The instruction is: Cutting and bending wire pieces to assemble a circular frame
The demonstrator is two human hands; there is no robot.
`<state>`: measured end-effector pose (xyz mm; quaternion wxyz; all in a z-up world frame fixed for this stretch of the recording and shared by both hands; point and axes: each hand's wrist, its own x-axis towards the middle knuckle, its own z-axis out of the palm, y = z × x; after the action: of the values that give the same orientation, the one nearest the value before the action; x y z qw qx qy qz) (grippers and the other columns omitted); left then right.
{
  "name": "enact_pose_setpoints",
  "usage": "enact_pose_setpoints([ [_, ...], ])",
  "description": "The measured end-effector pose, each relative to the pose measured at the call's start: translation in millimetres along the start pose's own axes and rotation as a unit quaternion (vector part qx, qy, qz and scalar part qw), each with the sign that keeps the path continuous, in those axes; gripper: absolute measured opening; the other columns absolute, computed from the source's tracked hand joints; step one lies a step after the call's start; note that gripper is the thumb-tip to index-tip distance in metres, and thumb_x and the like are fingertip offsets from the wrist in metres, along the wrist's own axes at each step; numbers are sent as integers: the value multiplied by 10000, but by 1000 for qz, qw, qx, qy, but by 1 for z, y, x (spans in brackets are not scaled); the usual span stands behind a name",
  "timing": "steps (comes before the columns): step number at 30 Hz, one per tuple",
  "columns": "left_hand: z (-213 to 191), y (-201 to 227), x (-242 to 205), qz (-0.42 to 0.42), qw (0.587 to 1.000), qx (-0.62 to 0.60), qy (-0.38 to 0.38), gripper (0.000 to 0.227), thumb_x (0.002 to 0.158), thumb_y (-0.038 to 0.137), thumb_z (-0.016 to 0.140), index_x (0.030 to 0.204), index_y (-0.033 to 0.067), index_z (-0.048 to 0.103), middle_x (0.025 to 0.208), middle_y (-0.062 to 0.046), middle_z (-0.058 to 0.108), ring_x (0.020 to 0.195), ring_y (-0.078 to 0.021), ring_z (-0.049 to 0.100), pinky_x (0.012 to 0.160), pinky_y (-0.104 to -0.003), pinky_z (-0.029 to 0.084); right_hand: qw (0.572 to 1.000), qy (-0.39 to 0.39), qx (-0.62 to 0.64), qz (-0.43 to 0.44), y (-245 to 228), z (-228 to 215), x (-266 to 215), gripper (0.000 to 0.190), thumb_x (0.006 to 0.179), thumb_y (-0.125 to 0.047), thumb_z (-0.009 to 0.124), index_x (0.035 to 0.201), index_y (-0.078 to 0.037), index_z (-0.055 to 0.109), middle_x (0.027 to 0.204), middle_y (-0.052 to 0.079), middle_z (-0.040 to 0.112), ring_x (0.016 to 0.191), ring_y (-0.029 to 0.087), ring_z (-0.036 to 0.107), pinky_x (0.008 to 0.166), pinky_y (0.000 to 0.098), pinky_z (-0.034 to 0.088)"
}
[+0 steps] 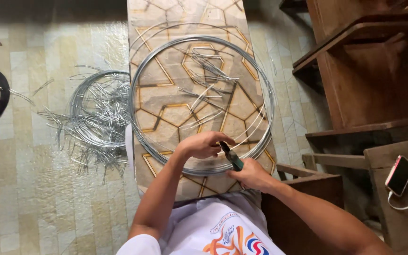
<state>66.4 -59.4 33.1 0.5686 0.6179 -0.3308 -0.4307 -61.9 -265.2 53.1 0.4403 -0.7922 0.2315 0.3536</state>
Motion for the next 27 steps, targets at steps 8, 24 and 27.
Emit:
enact_pose_setpoints([
  [8, -5, -34, 10, 24, 998, -60, -4, 524, 804, -3, 508, 1301, 13, 673, 1220, -211, 652, 727, -229, 741, 653, -284, 616, 999, 8, -33, 37, -13, 3, 0, 338, 710, -287, 879, 662, -15, 683, 508, 146, 647, 449, 218, 691, 436, 313, 565],
  [24, -17, -25, 2, 13, 999, 24, -26, 542, 836, 56, 472, 1338, 117, 667, 1294, -54, 707, 652, -168, 713, 646, -283, 571, 995, 4, -66, 72, -38, 9, -7, 151, 851, -191, 719, 832, -92, 606, 553, 48, 568, 438, 167, 523, 425, 326, 421],
  [27, -18, -27, 4, 24, 999, 24, -27, 523, 846, 66, 478, 1332, 104, 666, 1300, -66, 701, 654, -170, 708, 662, -287, 572, 995, 10, -70, 72, -34, 9, -4, 141, 845, -182, 708, 821, -94, 602, 548, 55, 575, 428, 173, 531, 418, 329, 426],
])
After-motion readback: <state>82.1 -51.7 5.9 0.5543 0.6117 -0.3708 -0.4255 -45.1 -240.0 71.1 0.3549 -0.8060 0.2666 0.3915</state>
